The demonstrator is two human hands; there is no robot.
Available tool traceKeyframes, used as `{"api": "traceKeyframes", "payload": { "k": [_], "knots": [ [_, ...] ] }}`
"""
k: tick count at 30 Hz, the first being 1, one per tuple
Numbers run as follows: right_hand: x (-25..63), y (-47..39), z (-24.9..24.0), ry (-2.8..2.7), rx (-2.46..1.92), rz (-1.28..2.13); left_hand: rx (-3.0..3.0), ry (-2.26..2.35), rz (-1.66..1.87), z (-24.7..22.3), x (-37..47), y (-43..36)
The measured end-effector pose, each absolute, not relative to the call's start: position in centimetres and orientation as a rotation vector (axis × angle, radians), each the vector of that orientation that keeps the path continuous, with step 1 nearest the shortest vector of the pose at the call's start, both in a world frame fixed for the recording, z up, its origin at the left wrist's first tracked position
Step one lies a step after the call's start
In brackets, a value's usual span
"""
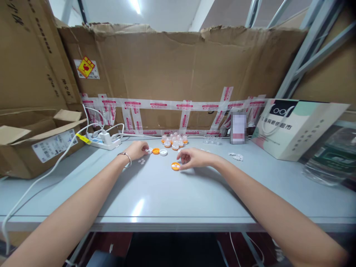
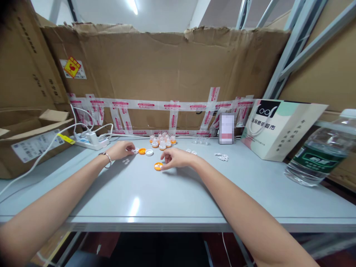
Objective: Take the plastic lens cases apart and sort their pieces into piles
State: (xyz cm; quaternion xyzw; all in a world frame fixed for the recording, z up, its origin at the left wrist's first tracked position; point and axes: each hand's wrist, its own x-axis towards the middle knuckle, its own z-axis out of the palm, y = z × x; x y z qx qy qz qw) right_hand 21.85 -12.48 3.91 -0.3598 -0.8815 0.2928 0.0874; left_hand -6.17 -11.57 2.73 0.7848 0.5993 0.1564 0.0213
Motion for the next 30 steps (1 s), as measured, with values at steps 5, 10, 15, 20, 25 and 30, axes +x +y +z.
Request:
{"api": "traceKeyframes", "payload": {
  "k": [5, 10, 15, 20, 25, 30],
  "knots": [
    [21.7, -12.7, 3.8, -2.672, -1.008, 0.798, 2.49, 1.826, 0.666, 3.1, -4.7, -12.7],
    [21.4, -12.8, 3.7, -2.644, -0.958, 0.785, 2.639, 1.242, 0.753, 3.2, -0.7, -15.3],
    [20.7, -12.8, 3.0, -2.623, -0.994, 0.834, 2.661, 1.093, 0.628, 2.6, 1.3, -16.2],
    [20.4, -12.6, 2.6, -2.564, -1.032, 0.931, 2.625, 1.128, 0.598, 2.2, 1.4, -15.6],
    [20.3, -12.2, 2.4, -2.505, -1.024, 1.066, 2.443, 1.277, 0.546, 2.4, 2.0, -15.1],
    [20.2, -12.1, 2.2, -2.452, -1.04, 1.137, 2.454, 1.387, 0.485, 2.8, 2.7, -15.2]
  ]
}}
